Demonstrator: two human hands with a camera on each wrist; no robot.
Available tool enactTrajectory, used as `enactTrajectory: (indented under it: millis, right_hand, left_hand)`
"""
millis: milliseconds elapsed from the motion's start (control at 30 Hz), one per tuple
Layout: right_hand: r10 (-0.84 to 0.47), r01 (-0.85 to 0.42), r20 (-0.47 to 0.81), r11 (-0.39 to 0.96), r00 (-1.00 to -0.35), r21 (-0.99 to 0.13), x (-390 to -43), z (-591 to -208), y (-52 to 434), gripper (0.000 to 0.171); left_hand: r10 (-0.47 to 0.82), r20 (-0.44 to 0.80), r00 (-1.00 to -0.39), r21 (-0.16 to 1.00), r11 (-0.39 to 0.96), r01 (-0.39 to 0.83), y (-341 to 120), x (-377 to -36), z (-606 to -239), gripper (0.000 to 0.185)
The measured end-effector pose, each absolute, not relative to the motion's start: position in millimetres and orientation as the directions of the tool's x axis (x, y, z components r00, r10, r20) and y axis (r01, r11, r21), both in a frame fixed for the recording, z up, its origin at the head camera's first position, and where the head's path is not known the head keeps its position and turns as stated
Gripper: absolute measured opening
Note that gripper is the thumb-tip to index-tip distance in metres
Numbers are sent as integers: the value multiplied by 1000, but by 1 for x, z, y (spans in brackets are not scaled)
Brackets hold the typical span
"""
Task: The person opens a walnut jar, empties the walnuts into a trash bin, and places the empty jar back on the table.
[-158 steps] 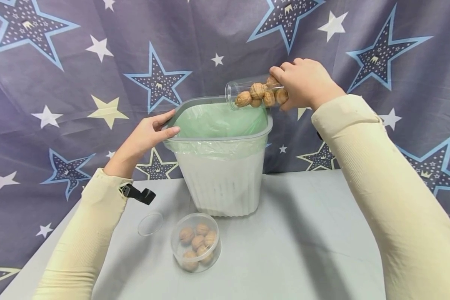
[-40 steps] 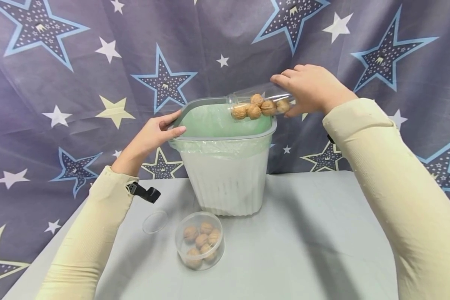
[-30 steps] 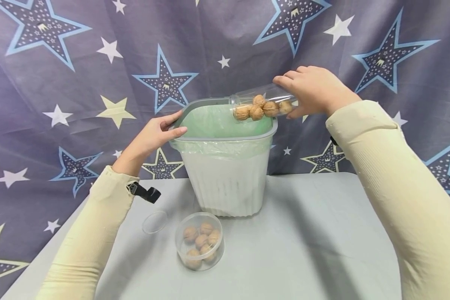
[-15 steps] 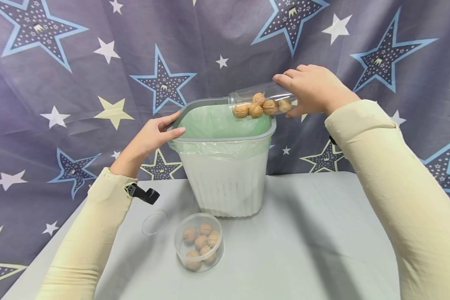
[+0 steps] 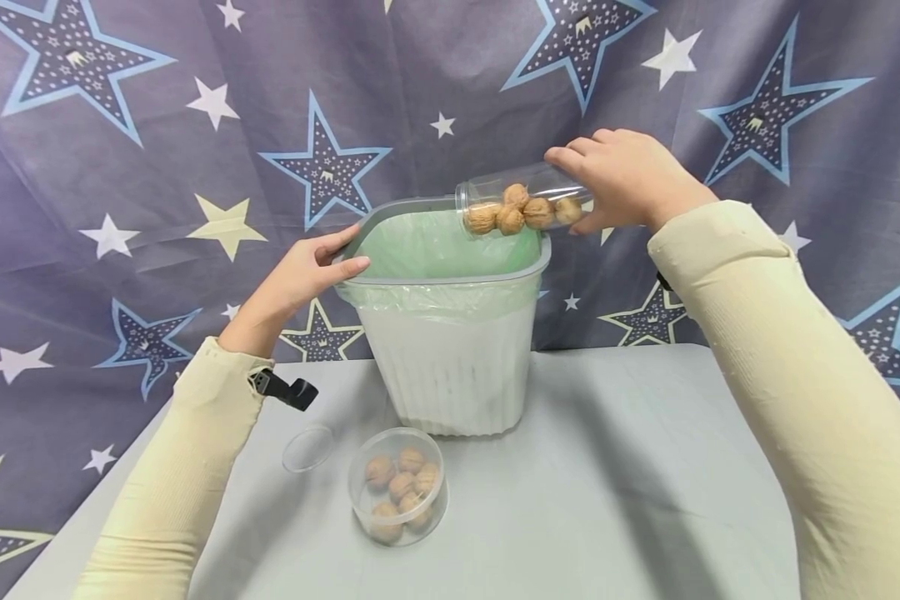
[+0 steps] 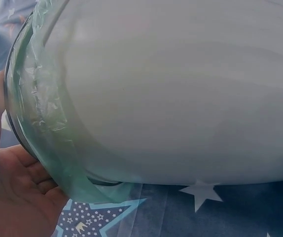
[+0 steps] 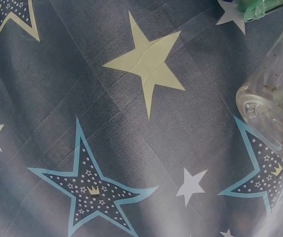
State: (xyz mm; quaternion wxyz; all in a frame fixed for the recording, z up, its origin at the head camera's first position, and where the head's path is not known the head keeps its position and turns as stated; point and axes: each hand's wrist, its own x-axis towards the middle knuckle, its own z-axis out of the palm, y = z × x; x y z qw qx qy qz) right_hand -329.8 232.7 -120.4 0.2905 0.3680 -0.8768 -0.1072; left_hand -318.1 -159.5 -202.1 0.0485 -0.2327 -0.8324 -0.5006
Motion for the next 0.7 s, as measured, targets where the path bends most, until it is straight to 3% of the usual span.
enactTrajectory:
  millis: [233,533,700]
  right_hand:
    - [-716,-592,410,698,-565,403,-331,-123,228,85]
    - [-743,-603,472,665,-474,441,-330,-124,225,84]
    - [-719,-582,484,691,-499,428,-328,-121,223,85]
  left_hand:
    - [342,309,-888,812,391,433,-160,-317,-202,71]
    - [339,317,-886,805,398,440,-161,-317,-202,70]
    - [344,321,-882,793,411,449,-161,-318,-201,70]
